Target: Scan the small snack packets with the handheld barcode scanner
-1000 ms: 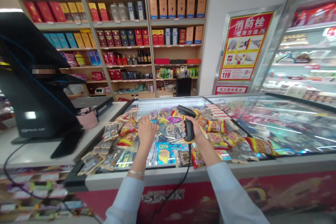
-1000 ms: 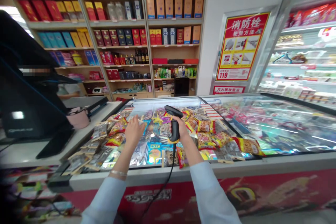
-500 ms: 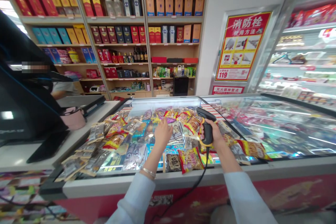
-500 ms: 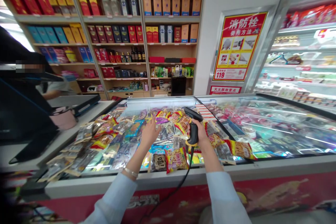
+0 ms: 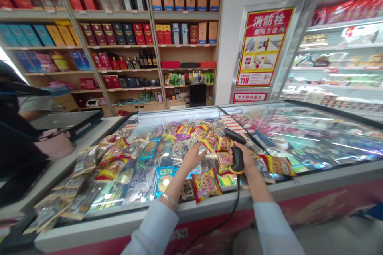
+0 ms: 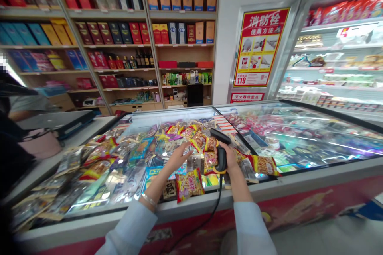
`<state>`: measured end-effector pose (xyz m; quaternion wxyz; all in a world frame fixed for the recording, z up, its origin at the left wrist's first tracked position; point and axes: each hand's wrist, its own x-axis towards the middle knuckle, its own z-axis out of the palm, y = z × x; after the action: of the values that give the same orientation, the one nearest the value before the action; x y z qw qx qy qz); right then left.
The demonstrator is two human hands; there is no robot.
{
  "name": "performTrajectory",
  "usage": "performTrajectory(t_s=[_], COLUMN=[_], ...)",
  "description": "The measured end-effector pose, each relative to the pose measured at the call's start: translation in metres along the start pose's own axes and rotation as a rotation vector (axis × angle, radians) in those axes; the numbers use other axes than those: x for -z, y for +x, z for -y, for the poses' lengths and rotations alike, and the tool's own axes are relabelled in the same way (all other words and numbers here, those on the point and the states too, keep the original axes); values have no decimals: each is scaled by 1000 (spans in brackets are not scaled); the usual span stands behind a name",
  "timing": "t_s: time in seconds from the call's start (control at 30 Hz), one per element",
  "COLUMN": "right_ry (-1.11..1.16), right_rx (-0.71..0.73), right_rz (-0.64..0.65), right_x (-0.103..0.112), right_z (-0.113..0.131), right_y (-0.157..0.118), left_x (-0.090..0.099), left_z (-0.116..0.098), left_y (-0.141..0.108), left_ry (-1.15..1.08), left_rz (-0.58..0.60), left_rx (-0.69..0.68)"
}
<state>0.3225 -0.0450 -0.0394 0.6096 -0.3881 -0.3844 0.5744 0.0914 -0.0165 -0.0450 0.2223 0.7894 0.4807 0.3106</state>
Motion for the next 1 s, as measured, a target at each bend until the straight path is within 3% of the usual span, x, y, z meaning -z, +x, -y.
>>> performTrajectory(t_s=[0.37,0.57,0.83,1.0], right_ry=[96,58,59,61], right_rx=[-38,-6,13,-12], right_rz=[-38,-42,-20,-31], right_x=[-7,-7,-3,-3], right_z=[4,2,-3,-2], right_y=[-6,-5,-3,-3], left_x=[-6,-7,0,2], left_z=[12,12,3,11], left_y=[0,0,-3,-1], left_ry=[188,128,-120,-143], left_rz=[116,128,-48,-349], left_rx=[-72,-43,60,152])
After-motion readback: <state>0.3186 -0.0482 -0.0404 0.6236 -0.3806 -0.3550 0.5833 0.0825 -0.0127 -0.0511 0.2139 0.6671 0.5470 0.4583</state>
